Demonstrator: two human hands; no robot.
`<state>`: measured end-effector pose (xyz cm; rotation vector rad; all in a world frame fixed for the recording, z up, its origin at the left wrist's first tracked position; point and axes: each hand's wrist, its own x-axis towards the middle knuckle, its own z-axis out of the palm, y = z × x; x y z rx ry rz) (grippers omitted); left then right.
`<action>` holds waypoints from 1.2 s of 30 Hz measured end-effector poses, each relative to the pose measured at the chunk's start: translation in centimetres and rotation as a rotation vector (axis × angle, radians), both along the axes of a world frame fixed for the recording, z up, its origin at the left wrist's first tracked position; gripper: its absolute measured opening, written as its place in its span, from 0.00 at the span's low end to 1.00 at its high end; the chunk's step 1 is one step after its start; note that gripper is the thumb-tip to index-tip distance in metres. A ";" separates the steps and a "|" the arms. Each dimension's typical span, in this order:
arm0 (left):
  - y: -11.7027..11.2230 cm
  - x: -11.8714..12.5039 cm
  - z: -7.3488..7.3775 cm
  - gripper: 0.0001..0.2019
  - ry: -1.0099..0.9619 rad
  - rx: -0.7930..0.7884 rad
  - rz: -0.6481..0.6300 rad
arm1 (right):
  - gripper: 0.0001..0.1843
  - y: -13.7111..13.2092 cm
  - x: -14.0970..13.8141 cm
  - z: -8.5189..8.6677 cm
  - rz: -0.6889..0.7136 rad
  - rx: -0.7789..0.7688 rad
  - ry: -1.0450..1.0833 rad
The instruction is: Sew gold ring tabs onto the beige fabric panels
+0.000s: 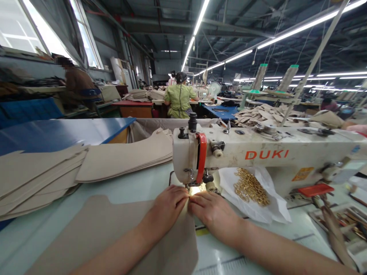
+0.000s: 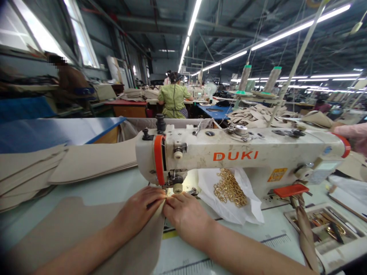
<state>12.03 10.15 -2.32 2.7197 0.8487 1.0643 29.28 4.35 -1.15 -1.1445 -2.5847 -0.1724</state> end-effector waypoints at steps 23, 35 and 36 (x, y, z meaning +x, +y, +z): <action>0.1 0.0 0.4 0.08 0.057 -0.061 0.043 | 0.07 0.5 0.1 -0.8 -0.010 -0.022 0.022; -1.4 -1.7 0.0 0.15 0.326 0.154 -0.052 | 0.06 -0.8 0.5 0.0 0.089 -0.012 -0.001; -1.4 -1.7 -0.1 0.16 0.345 0.158 -0.045 | 0.06 -0.7 0.5 -0.1 0.093 -0.016 0.000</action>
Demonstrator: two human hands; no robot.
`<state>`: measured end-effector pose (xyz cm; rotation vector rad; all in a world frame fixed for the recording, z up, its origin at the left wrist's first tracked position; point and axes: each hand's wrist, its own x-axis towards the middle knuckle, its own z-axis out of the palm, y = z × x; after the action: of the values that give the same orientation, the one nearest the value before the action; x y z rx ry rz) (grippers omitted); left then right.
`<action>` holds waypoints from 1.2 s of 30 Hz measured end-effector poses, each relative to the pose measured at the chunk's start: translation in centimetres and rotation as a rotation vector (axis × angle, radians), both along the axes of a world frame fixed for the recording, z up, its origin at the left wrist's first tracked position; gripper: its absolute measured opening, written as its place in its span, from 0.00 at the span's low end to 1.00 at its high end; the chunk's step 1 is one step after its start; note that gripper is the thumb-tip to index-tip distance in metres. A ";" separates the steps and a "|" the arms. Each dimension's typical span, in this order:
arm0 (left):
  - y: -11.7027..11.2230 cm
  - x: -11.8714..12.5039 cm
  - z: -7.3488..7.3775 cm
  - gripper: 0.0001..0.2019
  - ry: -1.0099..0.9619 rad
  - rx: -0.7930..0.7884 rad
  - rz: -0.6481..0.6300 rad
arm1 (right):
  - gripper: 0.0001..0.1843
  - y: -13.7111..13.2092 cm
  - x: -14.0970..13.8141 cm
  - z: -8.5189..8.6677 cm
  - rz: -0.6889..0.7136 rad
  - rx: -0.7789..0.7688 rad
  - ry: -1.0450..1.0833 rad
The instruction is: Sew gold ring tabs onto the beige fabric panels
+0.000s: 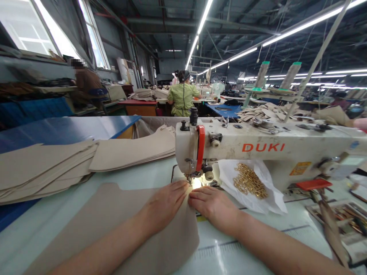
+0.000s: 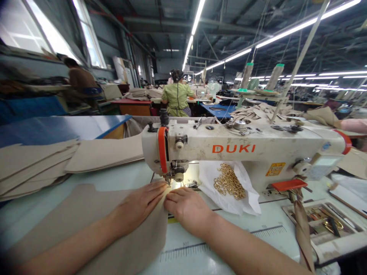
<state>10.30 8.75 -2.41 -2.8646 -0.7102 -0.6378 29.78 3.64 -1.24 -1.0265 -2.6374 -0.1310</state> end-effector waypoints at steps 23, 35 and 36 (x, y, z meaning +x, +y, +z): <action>-0.3 0.9 1.1 0.19 0.116 0.077 0.071 | 0.06 0.6 -0.4 0.5 -0.005 -0.046 -0.011; 0.2 0.9 1.0 0.16 0.124 -0.044 0.112 | 0.05 1.0 -0.3 0.4 -0.014 -0.027 -0.004; 0.2 0.9 1.0 0.16 0.126 -0.051 0.115 | 0.05 1.0 -0.4 0.4 -0.015 -0.028 -0.003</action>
<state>11.19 8.95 -1.38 -2.8532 -0.8748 -0.4256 29.41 4.69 -0.83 -1.0560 -2.6418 -0.0986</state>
